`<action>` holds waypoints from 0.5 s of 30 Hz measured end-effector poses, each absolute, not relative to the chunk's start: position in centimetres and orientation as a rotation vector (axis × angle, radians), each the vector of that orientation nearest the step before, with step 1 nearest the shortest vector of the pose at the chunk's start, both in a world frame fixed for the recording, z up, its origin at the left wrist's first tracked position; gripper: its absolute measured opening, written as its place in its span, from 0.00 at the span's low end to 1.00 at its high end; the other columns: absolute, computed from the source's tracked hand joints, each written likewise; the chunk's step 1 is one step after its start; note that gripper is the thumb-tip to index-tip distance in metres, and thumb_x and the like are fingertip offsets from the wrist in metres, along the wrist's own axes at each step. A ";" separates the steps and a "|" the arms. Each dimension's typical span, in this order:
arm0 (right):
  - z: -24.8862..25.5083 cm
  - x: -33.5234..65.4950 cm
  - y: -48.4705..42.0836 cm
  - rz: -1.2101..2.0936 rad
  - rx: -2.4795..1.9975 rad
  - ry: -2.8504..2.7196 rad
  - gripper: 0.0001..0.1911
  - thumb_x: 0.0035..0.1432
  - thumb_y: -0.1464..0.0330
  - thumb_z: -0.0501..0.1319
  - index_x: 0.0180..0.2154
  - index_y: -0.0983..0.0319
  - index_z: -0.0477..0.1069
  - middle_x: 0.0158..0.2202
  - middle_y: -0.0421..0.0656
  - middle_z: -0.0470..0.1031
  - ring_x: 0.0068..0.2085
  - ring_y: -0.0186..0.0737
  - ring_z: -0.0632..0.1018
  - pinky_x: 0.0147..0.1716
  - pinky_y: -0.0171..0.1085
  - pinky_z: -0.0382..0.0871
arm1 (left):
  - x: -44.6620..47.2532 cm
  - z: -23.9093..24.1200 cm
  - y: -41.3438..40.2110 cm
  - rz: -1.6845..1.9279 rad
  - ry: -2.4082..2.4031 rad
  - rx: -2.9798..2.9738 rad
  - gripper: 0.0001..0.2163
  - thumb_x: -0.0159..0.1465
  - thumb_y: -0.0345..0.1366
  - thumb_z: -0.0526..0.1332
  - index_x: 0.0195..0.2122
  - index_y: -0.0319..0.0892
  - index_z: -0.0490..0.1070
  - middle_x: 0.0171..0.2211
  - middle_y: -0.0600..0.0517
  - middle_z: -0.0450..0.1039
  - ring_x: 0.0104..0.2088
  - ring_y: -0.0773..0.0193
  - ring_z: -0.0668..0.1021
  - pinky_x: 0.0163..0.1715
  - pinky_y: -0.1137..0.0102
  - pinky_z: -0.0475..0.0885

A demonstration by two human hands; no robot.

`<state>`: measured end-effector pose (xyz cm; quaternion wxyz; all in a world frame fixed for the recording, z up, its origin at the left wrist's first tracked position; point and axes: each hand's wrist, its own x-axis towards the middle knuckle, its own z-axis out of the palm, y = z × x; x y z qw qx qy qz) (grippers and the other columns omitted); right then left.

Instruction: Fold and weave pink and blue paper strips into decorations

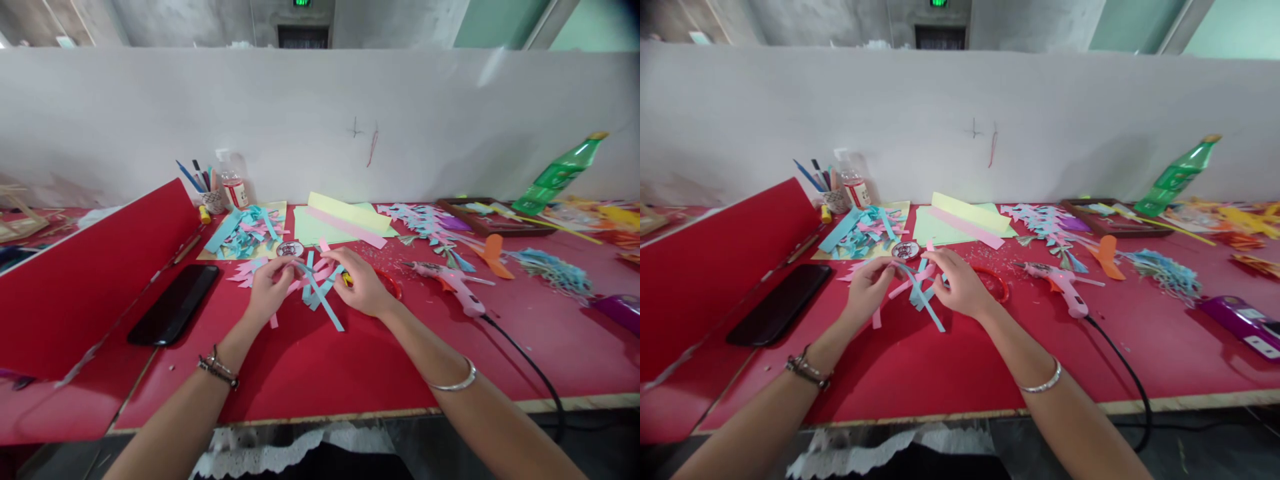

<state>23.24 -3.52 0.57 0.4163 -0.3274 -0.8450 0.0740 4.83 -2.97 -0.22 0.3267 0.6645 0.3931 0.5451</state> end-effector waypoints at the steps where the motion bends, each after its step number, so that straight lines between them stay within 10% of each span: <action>1: 0.6 23.3 -3.4 0.167 -0.840 -2.117 0.21 0.49 0.79 0.49 0.46 0.59 0.58 0.40 0.45 0.66 0.42 0.39 0.68 0.42 0.40 0.63 | 4.8 -0.2 -3.0 1.428 1.035 1.743 0.07 0.55 0.30 0.52 0.31 0.40 0.69 0.21 0.55 0.70 0.23 0.70 0.73 0.28 0.75 0.69; 15: 4.6 23.9 -3.8 0.051 -0.928 -2.468 0.10 0.57 0.71 0.49 0.35 0.61 0.68 0.40 0.46 0.62 0.37 0.35 0.69 0.36 0.35 0.64 | 4.7 0.4 -3.3 1.378 0.982 1.655 0.06 0.56 0.35 0.53 0.29 0.40 0.67 0.20 0.56 0.67 0.20 0.71 0.70 0.23 0.75 0.67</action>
